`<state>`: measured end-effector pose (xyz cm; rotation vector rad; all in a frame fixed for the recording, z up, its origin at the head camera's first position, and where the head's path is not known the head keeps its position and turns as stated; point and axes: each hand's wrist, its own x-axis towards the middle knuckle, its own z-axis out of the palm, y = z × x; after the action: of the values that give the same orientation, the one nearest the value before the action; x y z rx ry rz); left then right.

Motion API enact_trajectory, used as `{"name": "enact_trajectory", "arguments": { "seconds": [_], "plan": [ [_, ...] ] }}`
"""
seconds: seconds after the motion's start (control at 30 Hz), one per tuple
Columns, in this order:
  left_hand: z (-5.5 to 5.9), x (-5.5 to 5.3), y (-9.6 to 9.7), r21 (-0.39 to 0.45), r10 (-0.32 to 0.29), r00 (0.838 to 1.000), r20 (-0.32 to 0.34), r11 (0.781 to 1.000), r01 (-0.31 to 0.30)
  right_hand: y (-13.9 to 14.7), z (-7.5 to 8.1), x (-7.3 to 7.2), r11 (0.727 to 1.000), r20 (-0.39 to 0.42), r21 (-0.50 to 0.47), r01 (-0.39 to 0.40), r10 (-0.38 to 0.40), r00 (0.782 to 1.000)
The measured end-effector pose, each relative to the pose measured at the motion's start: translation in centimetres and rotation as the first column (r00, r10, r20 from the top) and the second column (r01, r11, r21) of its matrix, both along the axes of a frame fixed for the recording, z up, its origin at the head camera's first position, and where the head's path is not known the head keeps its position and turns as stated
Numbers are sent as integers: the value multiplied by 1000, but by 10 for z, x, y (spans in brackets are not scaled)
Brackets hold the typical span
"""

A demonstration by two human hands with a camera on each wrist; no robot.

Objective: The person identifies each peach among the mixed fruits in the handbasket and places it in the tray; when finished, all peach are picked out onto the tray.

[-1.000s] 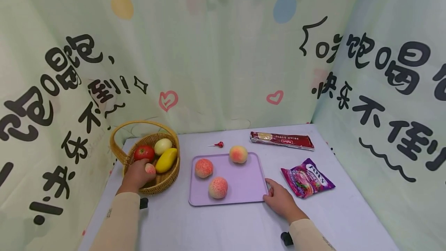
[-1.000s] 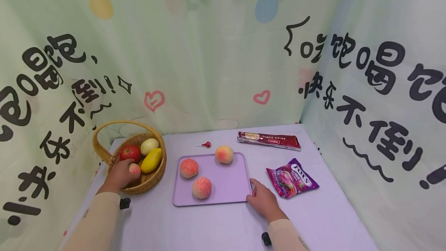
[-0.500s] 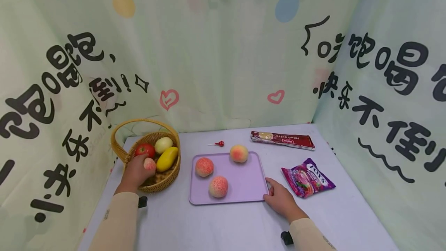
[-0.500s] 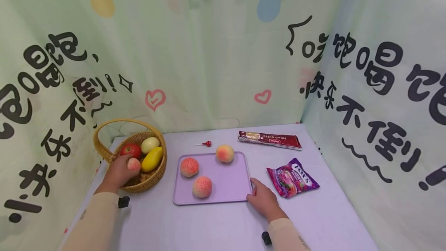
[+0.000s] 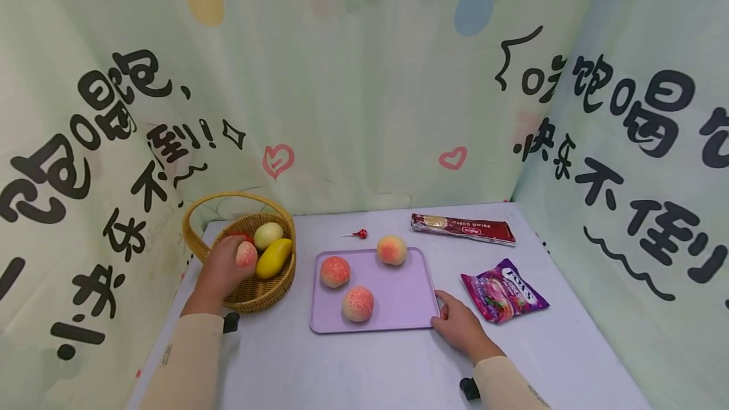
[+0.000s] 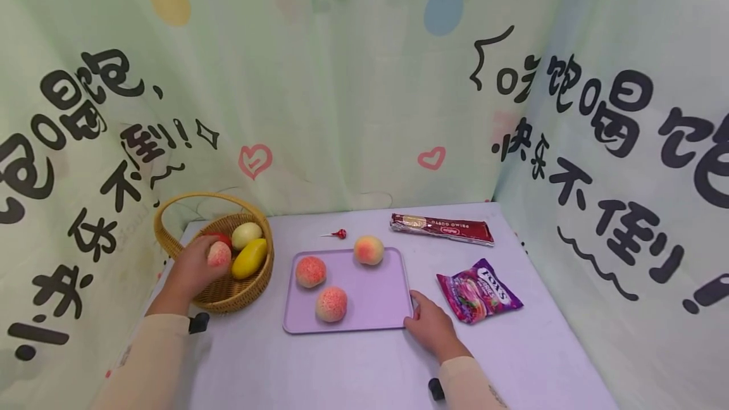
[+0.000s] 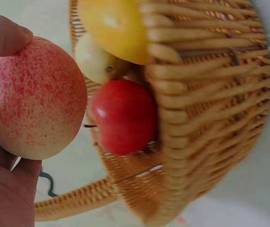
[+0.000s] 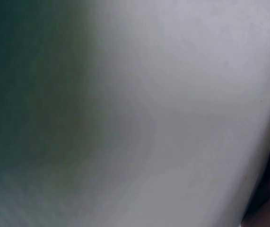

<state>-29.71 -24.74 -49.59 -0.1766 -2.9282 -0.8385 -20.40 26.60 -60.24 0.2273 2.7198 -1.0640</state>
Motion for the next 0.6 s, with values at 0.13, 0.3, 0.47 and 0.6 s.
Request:
{"name": "enact_trajectory", "arguments": {
  "seconds": [0.13,0.3,0.47,0.6],
  "plan": [
    [9,4,6,-2,-18,999,-32,1000,18,0,0,1,1000,-9,1,0,0,1000],
    [19,8,12,9,-29,996,-79,1000,30,0,0,1,1000,-17,0,0,0,1000],
    [26,12,20,64,-32,991,-134,997,41,0,-1,1,1000,-15,-3,2,-2,1000],
    [33,16,26,101,-29,986,-164,994,46,1,0,1,1000,-12,-8,4,-4,1000]
  ]
}}
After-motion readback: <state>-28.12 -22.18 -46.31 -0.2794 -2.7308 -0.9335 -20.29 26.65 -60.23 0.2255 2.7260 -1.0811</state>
